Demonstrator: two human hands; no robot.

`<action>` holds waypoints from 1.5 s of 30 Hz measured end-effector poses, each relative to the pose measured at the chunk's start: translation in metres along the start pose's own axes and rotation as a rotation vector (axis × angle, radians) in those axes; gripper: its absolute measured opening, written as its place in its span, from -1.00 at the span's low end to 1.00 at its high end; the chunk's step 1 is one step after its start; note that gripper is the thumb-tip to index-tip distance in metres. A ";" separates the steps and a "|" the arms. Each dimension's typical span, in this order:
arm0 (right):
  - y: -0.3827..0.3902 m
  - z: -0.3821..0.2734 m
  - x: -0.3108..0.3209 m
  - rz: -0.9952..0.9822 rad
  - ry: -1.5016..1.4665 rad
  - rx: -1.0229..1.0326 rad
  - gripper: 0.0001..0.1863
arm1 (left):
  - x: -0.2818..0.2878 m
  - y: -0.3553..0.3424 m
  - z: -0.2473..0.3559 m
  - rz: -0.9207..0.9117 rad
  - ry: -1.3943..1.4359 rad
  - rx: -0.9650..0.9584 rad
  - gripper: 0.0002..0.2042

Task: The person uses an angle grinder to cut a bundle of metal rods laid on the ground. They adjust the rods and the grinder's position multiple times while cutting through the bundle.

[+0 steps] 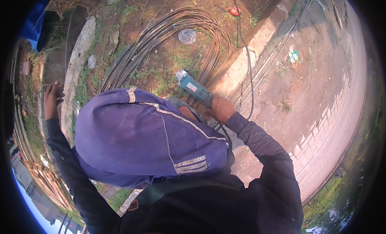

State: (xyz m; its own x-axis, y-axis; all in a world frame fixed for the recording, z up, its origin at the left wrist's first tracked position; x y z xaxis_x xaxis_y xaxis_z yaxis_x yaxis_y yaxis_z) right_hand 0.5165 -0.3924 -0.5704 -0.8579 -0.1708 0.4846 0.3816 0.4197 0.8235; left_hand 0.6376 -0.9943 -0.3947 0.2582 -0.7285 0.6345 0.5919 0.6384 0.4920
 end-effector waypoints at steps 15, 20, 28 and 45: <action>-0.001 -0.003 -0.001 0.002 0.030 0.025 -0.39 | 0.012 0.016 -0.003 0.026 0.078 -0.032 -0.67; 0.003 -0.003 0.000 0.021 0.051 0.019 -0.41 | 0.017 0.013 -0.006 0.034 0.111 -0.048 -0.67; 0.018 -0.002 0.017 0.023 0.096 0.092 -0.39 | 0.022 0.012 0.003 0.034 0.138 -0.077 -0.69; 0.031 0.006 0.027 -0.049 0.104 0.007 -0.43 | 0.019 0.008 0.002 0.052 0.150 -0.072 -0.74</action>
State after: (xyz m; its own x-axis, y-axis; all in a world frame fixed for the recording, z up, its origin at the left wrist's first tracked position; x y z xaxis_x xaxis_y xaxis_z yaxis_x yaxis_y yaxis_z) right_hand 0.5033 -0.3784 -0.5338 -0.8352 -0.2828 0.4716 0.3371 0.4143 0.8454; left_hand 0.6462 -1.0024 -0.3775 0.3981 -0.7274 0.5590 0.6265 0.6607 0.4135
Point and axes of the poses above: each hand's wrist, its own y-axis away from the middle knuckle, its own x-axis out of the back of the hand, z = x × y, the point moved 4 cm from there along -y, towards the middle knuckle, and after that the axes turned 11 degrees about -z, right-handed, at the moved point
